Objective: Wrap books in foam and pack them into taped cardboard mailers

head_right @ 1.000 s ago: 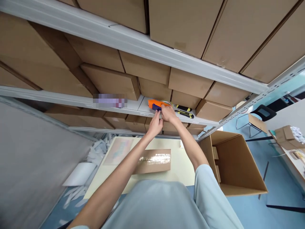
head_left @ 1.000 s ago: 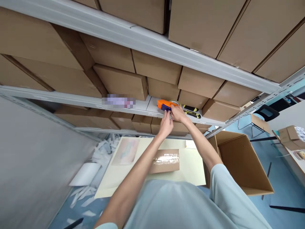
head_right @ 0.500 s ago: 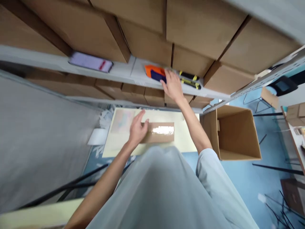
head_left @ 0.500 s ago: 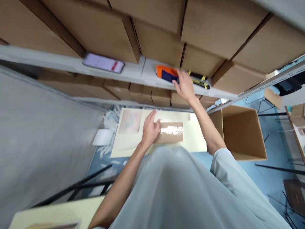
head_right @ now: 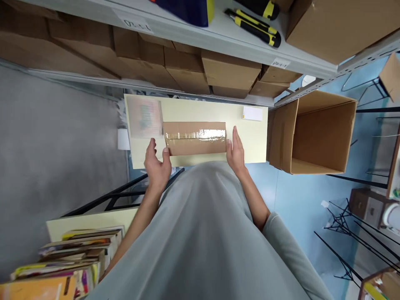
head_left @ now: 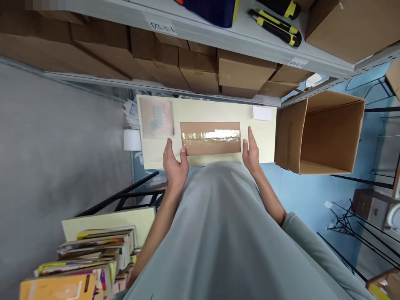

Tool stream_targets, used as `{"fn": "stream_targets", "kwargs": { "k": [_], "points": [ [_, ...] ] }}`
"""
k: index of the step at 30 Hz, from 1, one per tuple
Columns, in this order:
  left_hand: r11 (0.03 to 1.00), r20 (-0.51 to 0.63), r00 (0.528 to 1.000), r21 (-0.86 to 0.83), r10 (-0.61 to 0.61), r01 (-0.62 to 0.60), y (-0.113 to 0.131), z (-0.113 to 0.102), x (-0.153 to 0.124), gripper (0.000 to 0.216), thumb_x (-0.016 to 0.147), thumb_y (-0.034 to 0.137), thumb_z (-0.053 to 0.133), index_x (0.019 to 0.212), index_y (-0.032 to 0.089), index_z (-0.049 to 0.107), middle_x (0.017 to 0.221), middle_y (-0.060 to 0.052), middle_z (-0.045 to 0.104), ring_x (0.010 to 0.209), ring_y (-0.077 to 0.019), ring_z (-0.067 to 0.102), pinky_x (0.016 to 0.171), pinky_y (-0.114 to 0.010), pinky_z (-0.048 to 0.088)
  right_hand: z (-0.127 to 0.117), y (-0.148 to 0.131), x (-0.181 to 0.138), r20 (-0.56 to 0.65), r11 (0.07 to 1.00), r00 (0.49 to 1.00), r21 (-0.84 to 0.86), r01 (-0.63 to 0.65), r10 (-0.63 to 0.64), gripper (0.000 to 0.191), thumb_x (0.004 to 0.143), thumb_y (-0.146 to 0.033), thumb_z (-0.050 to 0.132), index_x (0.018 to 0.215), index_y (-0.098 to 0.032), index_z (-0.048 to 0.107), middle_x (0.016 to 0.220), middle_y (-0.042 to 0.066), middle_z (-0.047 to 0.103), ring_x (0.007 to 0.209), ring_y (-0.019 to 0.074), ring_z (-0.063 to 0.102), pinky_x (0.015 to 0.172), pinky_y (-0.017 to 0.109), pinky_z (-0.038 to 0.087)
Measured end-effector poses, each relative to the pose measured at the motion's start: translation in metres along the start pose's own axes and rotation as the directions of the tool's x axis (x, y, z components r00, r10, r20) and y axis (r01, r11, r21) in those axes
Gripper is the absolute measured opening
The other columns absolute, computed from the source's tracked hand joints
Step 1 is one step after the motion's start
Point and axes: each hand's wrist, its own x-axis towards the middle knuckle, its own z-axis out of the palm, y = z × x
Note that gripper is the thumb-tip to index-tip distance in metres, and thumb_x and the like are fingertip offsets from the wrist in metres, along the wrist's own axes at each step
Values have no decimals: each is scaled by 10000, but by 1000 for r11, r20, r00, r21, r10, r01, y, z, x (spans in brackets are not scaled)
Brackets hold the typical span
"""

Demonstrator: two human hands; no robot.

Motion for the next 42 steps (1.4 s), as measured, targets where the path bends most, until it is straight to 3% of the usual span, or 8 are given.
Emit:
{"fn": "stream_targets", "kwargs": {
  "k": [4, 8, 11, 15, 23, 28, 36, 42],
  "points": [
    [998, 42, 999, 46, -34, 32, 32, 21, 26, 934, 998, 661, 596, 1702, 111, 326, 1724, -248, 423, 1605, -363, 428, 1321, -501, 357, 32, -7, 13, 55, 994, 994, 57, -96, 93, 926, 1088, -786, 272, 1792, -217, 75, 1828, 103, 256, 1687, 268, 291, 1364, 491, 330],
    [983, 44, 983, 58, -178, 175, 38, 35, 42, 851, 905, 741, 689, 1474, 114, 605, 1389, -244, 724, 1341, -425, 672, 1181, -556, 505, 51, -3, 22, 65, 972, 972, 48, -231, 228, 1059, 1038, -833, 398, 1787, -154, 83, 1801, 165, 305, 1633, 330, 399, 1318, 511, 398],
    [991, 57, 991, -53, -119, 122, 25, 37, 48, 719, 974, 785, 548, 1243, 140, 719, 1184, -191, 798, 1203, -366, 738, 1112, -496, 557, 50, 3, 26, 117, 976, 971, 36, -213, 207, 930, 1090, -771, 299, 1785, -174, 140, 1778, 148, 370, 1609, 309, 439, 1324, 519, 383],
    [991, 78, 997, -130, -29, 39, 10, 36, 50, 785, 1046, 793, 346, 1273, 135, 708, 1209, -186, 795, 1228, -326, 728, 1141, -465, 538, 40, 11, 28, 159, 981, 974, 88, -175, 160, 858, 1111, -737, 120, 1786, -208, 149, 1774, 124, 391, 1640, 257, 385, 1354, 526, 324],
    [975, 86, 974, 68, 208, -214, 60, 38, 38, 909, 1068, 625, 469, 1734, 55, 230, 1837, -236, 100, 1726, -357, 1, 1390, -580, 29, 37, -34, 30, 113, 964, 993, -258, 59, -31, 772, 1151, -589, 128, 1784, -150, 93, 1856, 140, 110, 1734, 305, 28, 1387, 634, 148],
    [947, 249, 923, 53, 294, -316, 79, 52, 38, 814, 1066, 588, 508, 1723, 137, 343, 1837, -181, 171, 1726, -358, 5, 1386, -619, 21, 51, -56, 35, 280, 927, 951, -304, 217, -131, 676, 1171, -455, 162, 1767, -141, 221, 1839, 126, 211, 1728, 273, 119, 1409, 554, 146],
    [981, 133, 982, 125, 132, -148, 28, 11, 53, 933, 1049, 662, 512, 1731, 76, 264, 1823, -287, 64, 1716, -392, -66, 1352, -673, -6, 33, -23, 34, 163, 937, 987, -342, 70, -14, 720, 1167, -544, 145, 1781, -169, 137, 1852, 154, 128, 1734, 302, 50, 1368, 648, 181],
    [967, 150, 964, 93, 221, -236, 58, 29, 45, 901, 1060, 609, 516, 1733, 66, 264, 1829, -263, 83, 1716, -387, -72, 1362, -657, -21, 44, -49, 32, 94, 932, 995, -358, 60, -28, 729, 1161, -521, 157, 1779, -134, 150, 1851, 165, 114, 1733, 321, 37, 1374, 648, 158]
  ]
}}
